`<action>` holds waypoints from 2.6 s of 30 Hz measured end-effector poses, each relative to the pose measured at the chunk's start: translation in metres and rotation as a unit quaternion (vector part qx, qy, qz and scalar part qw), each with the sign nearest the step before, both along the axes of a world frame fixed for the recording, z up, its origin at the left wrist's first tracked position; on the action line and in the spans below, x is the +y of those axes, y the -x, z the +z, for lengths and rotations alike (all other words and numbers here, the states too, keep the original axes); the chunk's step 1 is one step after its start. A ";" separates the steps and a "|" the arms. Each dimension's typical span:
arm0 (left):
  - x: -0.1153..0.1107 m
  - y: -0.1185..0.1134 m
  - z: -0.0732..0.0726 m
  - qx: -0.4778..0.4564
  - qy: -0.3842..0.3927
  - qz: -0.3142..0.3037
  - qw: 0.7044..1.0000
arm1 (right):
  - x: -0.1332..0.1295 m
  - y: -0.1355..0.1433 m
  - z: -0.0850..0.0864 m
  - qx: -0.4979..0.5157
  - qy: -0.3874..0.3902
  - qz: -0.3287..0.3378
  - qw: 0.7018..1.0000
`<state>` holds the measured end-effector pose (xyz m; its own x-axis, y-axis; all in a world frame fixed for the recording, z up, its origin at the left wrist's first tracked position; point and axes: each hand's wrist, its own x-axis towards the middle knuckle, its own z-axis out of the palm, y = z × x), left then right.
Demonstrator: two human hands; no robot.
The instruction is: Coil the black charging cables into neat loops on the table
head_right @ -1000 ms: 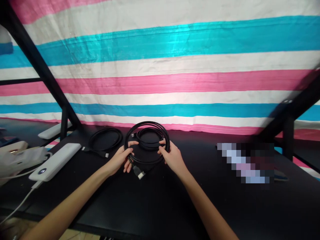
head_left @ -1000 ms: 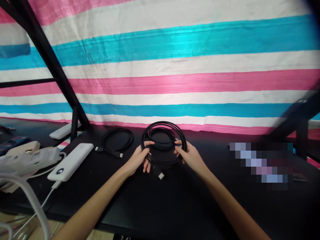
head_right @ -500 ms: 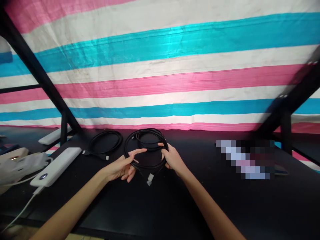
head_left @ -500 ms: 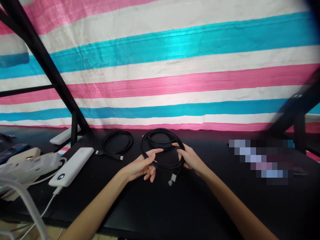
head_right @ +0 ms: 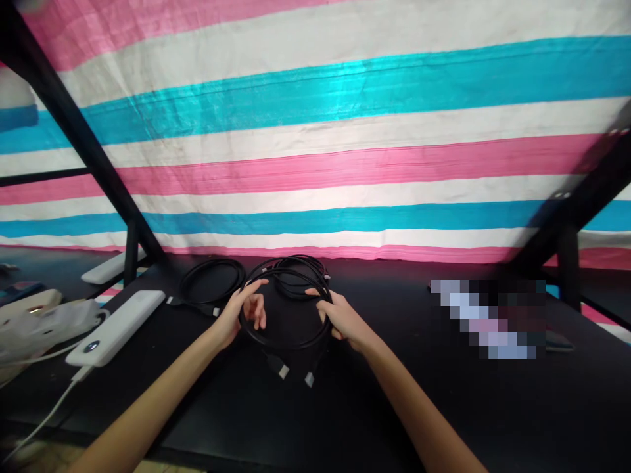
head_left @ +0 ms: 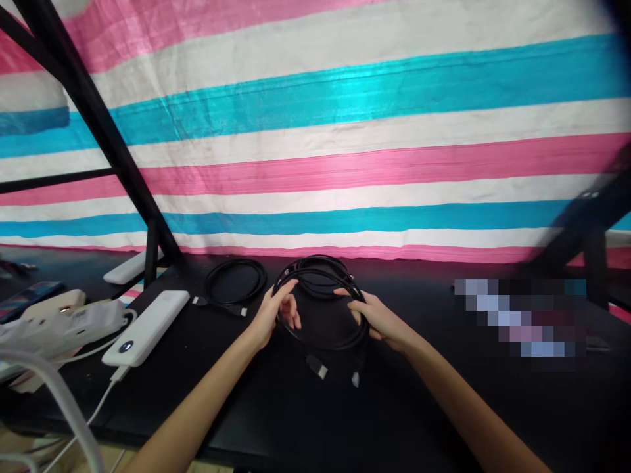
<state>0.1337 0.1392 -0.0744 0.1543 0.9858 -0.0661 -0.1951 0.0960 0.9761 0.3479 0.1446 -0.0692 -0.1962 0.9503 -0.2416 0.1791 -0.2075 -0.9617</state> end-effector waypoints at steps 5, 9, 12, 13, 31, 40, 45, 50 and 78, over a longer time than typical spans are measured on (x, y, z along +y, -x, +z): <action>0.006 0.004 -0.010 0.055 0.002 0.032 0.998 | 0.000 -0.001 -0.001 -0.016 -0.012 0.020 1.000; 0.012 0.010 -0.021 0.128 -0.027 0.069 0.989 | 0.001 -0.002 -0.001 -0.048 -0.027 0.045 0.997; 0.016 0.013 -0.027 0.174 -0.069 0.076 0.979 | 0.001 -0.001 0.000 -0.074 -0.045 0.072 0.994; 0.017 0.014 -0.027 0.186 -0.081 0.073 0.976 | 0.001 -0.001 0.001 -0.084 -0.052 0.076 0.992; 0.004 0.006 -0.025 0.324 -0.195 0.003 0.926 | 0.000 -0.001 -0.008 -0.118 -0.248 -0.038 0.961; 0.004 0.006 -0.027 0.406 -0.231 -0.006 0.884 | 0.006 -0.001 -0.016 -0.191 -0.340 -0.016 0.921; 0.004 0.005 -0.029 0.406 -0.261 0.016 0.876 | 0.008 -0.003 -0.019 -0.198 -0.363 -0.010 0.910; 0.004 0.006 -0.028 0.361 -0.251 0.019 0.898 | 0.006 -0.001 -0.022 -0.186 -0.352 0.000 0.918; -0.011 -0.009 -0.005 0.168 -0.060 -0.136 0.975 | 0.003 -0.012 0.010 0.331 -0.095 -0.112 0.932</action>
